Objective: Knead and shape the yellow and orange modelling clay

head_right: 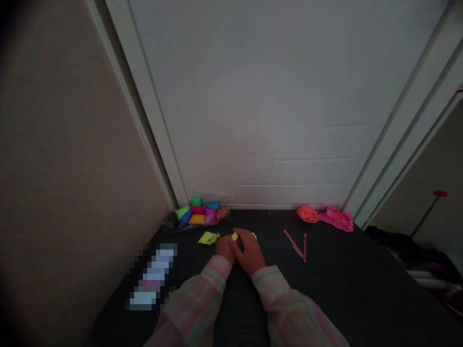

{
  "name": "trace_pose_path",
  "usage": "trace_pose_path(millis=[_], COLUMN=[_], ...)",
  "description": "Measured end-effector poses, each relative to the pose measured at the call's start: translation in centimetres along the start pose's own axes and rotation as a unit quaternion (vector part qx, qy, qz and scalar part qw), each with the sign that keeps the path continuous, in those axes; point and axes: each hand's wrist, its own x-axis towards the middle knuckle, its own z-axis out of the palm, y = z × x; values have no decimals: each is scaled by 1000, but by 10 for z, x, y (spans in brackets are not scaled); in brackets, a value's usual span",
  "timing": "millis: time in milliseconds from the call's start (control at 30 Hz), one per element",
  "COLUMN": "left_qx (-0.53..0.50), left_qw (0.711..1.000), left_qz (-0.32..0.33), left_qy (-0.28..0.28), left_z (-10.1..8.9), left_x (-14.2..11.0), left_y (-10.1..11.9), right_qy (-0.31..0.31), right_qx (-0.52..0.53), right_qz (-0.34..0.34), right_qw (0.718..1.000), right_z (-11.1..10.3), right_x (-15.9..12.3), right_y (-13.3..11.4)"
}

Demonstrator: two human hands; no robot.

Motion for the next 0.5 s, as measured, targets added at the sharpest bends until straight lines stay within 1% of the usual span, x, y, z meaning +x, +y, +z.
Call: trace_pose_path(millis=[167,333,400,500], left_qx=[23,27,23,8], left_qw=[1000,999,999,999], left_qz=[-9,15,26,34], left_qy=[2,-9,-8,-7], left_z=[1,-5,-6,-5], left_x=[-3,-3,-2,-2], left_y=[4,3,1,-1], right_qy=[-1,7,8,9], right_qx=[-5,-20,-7,40], right_qz=[13,-17,-27,-20], right_qw=[1000,1000,1000,999], right_z=[-2,-5,-5,-3], right_x=[1,-1,-2,-2], right_y=[3,3,-1,-6])
